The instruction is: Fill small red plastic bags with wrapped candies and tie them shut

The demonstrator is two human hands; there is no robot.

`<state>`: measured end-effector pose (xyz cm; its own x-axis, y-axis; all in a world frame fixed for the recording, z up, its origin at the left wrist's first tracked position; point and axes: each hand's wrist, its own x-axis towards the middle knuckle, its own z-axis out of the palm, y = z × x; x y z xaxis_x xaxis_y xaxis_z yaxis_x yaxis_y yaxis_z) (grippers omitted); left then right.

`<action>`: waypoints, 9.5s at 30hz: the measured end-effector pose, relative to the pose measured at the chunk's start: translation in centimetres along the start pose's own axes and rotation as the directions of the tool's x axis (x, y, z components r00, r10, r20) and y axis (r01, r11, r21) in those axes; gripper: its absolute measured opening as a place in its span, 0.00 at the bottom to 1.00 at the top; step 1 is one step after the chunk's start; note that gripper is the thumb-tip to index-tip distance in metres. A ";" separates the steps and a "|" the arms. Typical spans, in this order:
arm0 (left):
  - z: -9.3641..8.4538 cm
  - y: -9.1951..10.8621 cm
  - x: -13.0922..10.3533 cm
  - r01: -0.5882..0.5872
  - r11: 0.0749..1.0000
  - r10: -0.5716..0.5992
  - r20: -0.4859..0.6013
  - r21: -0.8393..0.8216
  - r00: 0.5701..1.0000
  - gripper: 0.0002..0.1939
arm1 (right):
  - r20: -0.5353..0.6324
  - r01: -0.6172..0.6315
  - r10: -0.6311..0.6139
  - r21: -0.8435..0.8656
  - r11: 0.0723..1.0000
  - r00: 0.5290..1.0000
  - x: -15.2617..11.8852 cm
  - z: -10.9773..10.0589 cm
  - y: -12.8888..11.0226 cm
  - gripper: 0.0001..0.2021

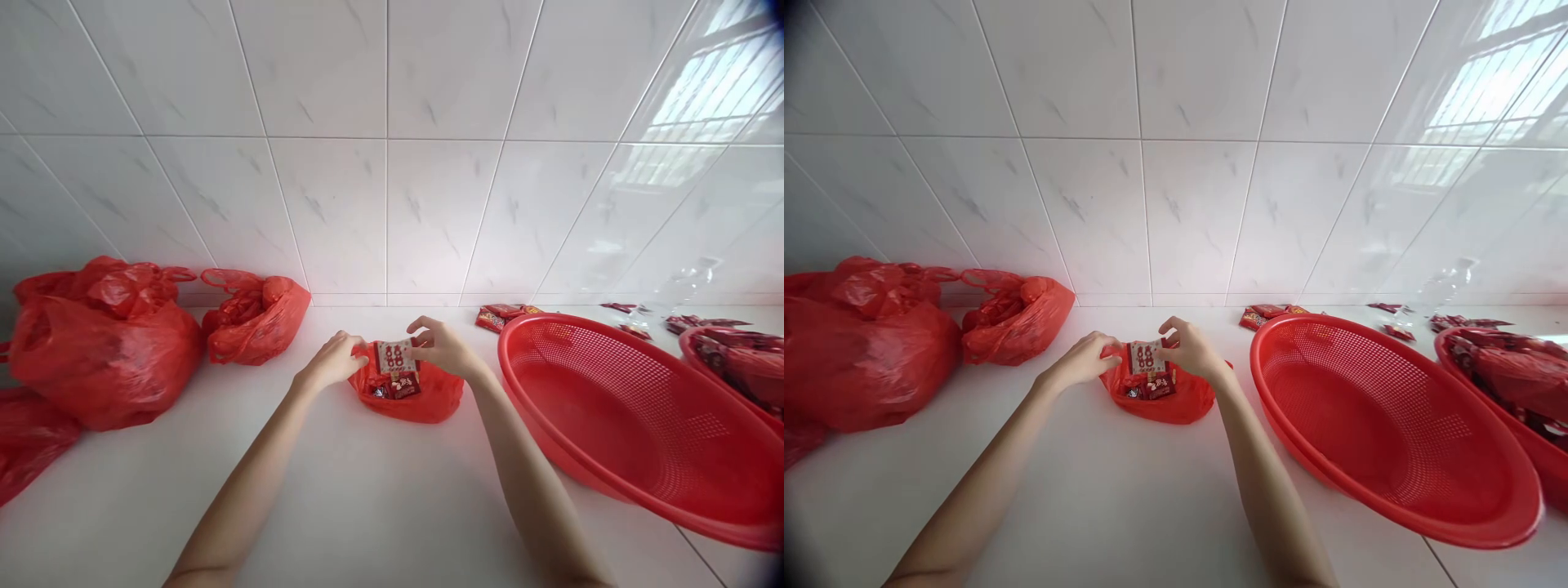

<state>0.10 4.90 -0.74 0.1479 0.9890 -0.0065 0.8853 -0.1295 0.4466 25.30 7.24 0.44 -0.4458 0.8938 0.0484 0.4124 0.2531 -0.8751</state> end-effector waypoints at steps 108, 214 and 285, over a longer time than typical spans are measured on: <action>-6.8 6.6 -4.7 -0.456 0.635 0.137 -0.491 -0.623 0.861 0.31 | -0.565 0.237 -0.066 0.236 0.942 0.823 -1.8 -3.0 -2.5 0.07; -5.6 5.1 0.4 -0.395 0.908 0.377 -0.138 -0.143 0.916 0.13 | -0.420 0.311 -0.004 0.665 0.679 0.907 -2.1 -2.8 -3.2 0.14; -4.6 10.1 2.3 -0.308 0.720 0.412 0.027 -0.622 0.911 0.25 | -0.292 0.297 -0.368 -0.260 0.919 0.883 -4.3 -1.8 -5.1 0.06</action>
<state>7.33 6.15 7.85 0.5117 0.8452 0.1539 0.3182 -0.3529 0.8799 26.53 2.78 5.58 -0.3137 0.8041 0.5050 0.4529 0.5941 -0.6648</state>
